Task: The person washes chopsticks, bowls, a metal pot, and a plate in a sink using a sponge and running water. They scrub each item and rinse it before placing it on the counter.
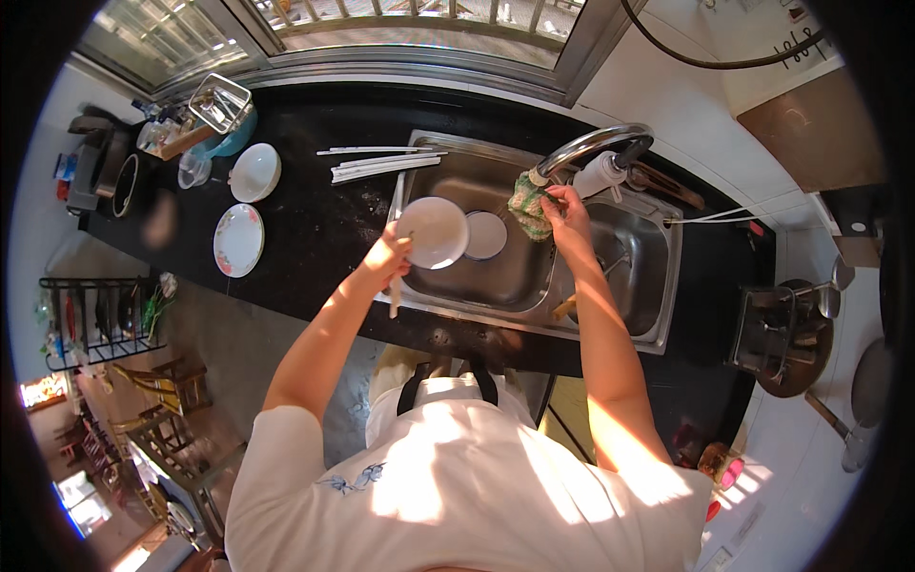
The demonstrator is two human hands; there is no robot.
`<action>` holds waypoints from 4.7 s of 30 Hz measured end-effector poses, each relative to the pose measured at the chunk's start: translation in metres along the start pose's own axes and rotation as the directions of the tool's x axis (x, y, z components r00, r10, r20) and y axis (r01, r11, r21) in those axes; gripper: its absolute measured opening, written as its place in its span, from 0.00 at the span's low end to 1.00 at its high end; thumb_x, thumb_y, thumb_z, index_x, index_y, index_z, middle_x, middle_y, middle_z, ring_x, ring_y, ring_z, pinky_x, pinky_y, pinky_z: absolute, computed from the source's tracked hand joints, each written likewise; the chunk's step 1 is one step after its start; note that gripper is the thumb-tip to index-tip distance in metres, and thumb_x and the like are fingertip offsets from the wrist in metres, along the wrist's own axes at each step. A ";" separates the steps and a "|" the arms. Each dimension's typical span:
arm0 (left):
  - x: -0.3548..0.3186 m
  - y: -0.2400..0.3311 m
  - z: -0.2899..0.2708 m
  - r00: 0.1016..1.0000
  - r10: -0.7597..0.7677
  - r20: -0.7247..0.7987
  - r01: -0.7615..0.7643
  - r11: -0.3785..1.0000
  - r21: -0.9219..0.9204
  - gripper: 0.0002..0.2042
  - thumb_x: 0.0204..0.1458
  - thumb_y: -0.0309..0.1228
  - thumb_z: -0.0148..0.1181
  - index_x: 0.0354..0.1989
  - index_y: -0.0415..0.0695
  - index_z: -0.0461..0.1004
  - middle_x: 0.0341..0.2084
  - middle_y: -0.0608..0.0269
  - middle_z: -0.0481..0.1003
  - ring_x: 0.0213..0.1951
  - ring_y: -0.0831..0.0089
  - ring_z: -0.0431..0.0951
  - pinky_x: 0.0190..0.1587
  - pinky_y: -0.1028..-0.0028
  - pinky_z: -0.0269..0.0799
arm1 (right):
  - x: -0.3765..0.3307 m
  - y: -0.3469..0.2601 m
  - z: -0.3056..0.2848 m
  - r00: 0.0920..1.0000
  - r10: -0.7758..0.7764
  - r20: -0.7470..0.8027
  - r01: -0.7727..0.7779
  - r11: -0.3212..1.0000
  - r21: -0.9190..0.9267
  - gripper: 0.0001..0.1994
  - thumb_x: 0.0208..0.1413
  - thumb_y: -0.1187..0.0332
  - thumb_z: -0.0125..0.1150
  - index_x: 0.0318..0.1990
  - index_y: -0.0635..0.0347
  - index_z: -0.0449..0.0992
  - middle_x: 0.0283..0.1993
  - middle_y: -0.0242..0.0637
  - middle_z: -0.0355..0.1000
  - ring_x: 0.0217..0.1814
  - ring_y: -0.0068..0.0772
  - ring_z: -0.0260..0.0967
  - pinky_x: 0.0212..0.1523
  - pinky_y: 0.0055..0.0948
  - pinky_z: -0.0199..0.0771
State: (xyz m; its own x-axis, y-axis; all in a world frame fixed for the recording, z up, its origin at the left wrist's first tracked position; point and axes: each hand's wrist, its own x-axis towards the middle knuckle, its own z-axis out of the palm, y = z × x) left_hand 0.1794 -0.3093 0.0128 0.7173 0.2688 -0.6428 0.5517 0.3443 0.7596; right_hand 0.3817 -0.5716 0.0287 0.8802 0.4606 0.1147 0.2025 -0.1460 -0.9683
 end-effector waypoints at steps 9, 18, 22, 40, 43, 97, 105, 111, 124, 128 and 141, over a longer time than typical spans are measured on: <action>0.084 -0.014 0.114 0.992 0.033 -0.122 -0.018 0.993 0.117 0.24 0.56 0.53 0.47 0.54 0.51 0.57 0.16 0.62 0.66 0.15 0.70 0.66 0.16 0.69 0.62 | -0.026 -0.014 0.044 0.956 -0.092 -0.278 -0.032 0.911 -0.412 0.13 0.55 0.63 0.58 0.42 0.59 0.68 0.46 0.47 0.58 0.44 0.47 0.62 0.45 0.39 0.65; 0.080 -0.018 0.150 0.940 0.336 -0.059 -0.333 0.941 0.055 0.19 0.61 0.46 0.42 0.48 0.42 0.60 0.35 0.49 0.71 0.38 0.56 0.74 0.40 0.65 0.67 | -0.017 0.059 0.069 0.961 0.278 -0.003 -0.278 0.960 -0.021 0.12 0.54 0.67 0.57 0.42 0.67 0.71 0.41 0.40 0.70 0.45 0.32 0.68 0.47 0.29 0.66; 0.091 -0.021 0.134 0.879 0.478 0.006 -0.461 0.845 0.272 0.19 0.61 0.47 0.40 0.49 0.44 0.59 0.34 0.45 0.72 0.39 0.49 0.74 0.41 0.62 0.67 | 0.004 0.045 0.052 0.768 0.466 0.440 -0.429 0.884 -0.187 0.11 0.55 0.64 0.53 0.36 0.63 0.73 0.32 0.35 0.72 0.34 0.24 0.68 0.37 0.25 0.67; 0.085 -0.033 0.096 0.967 0.236 -0.091 -0.169 0.871 0.461 0.23 0.60 0.49 0.39 0.54 0.44 0.58 0.42 0.38 0.72 0.47 0.41 0.70 0.48 0.57 0.65 | -0.010 -0.046 0.027 0.990 -0.018 0.141 0.062 0.949 -0.310 0.06 0.45 0.73 0.55 0.31 0.64 0.75 0.34 0.39 0.70 0.39 0.37 0.68 0.44 0.30 0.67; 0.086 -0.032 0.101 0.958 0.271 -0.095 -0.203 0.872 0.445 0.22 0.60 0.50 0.39 0.52 0.45 0.59 0.39 0.41 0.73 0.44 0.43 0.71 0.44 0.58 0.66 | -0.007 -0.035 0.032 0.953 0.246 0.179 -0.260 0.964 0.058 0.08 0.40 0.79 0.49 0.29 0.65 0.73 0.32 0.34 0.69 0.40 0.24 0.66 0.44 0.23 0.64; 0.050 0.003 0.134 0.999 -0.028 0.034 0.026 0.998 0.065 0.29 0.55 0.60 0.41 0.62 0.60 0.53 0.43 0.63 0.68 0.22 0.75 0.65 0.21 0.76 0.64 | 0.065 0.183 -0.128 0.757 0.589 -0.284 -0.297 0.696 0.653 0.07 0.62 0.66 0.48 0.34 0.58 0.69 0.26 0.27 0.65 0.24 0.18 0.59 0.21 0.18 0.58; 0.051 -0.004 0.134 1.000 -0.019 0.016 0.018 0.998 0.068 0.28 0.56 0.59 0.40 0.61 0.61 0.52 0.45 0.63 0.68 0.25 0.73 0.68 0.24 0.73 0.67 | 0.065 0.187 -0.132 0.762 0.590 -0.267 -0.300 0.687 0.662 0.07 0.63 0.68 0.47 0.36 0.59 0.69 0.27 0.28 0.65 0.26 0.20 0.61 0.23 0.18 0.62; 0.048 0.000 0.134 0.999 -0.039 0.001 0.039 0.997 0.060 0.25 0.57 0.56 0.41 0.60 0.61 0.53 0.43 0.61 0.69 0.25 0.71 0.68 0.25 0.72 0.68 | 0.064 0.163 -0.123 0.704 0.632 -0.324 -0.327 0.694 0.642 0.09 0.60 0.63 0.52 0.33 0.58 0.68 0.25 0.28 0.64 0.24 0.20 0.60 0.21 0.19 0.60; 0.068 -0.026 0.136 0.928 0.357 -0.104 -0.302 0.888 0.347 0.18 0.57 0.46 0.46 0.49 0.47 0.62 0.38 0.47 0.73 0.44 0.46 0.73 0.44 0.59 0.66 | -0.027 0.026 0.051 0.935 0.173 0.310 0.137 0.629 -0.766 0.21 0.44 0.66 0.63 0.49 0.52 0.71 0.47 0.44 0.64 0.50 0.52 0.65 0.46 0.45 0.67; 0.077 -0.039 0.133 0.929 0.339 -0.151 -0.287 0.914 0.287 0.20 0.57 0.50 0.43 0.50 0.48 0.62 0.38 0.48 0.74 0.42 0.47 0.74 0.44 0.59 0.67 | -0.019 0.058 0.068 0.952 -0.019 0.305 0.169 0.864 -0.474 0.23 0.49 0.67 0.58 0.54 0.61 0.65 0.53 0.52 0.65 0.49 0.53 0.67 0.46 0.40 0.70; 0.083 -0.055 0.123 0.894 0.427 -0.136 -0.355 0.859 0.368 0.20 0.61 0.49 0.39 0.51 0.48 0.62 0.35 0.53 0.73 0.37 0.57 0.74 0.41 0.66 0.69 | -0.010 0.034 0.067 0.874 0.161 0.459 0.295 0.574 -0.764 0.16 0.46 0.65 0.60 0.41 0.62 0.68 0.37 0.48 0.71 0.37 0.50 0.72 0.40 0.41 0.72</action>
State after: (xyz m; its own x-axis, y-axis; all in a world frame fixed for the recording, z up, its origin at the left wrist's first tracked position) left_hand 0.2612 -0.4163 -0.0701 0.8192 0.5093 -0.2635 0.3762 -0.1304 0.9173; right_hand 0.3511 -0.5220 -0.0202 0.6050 0.7804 -0.1579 0.7037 -0.6168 -0.3526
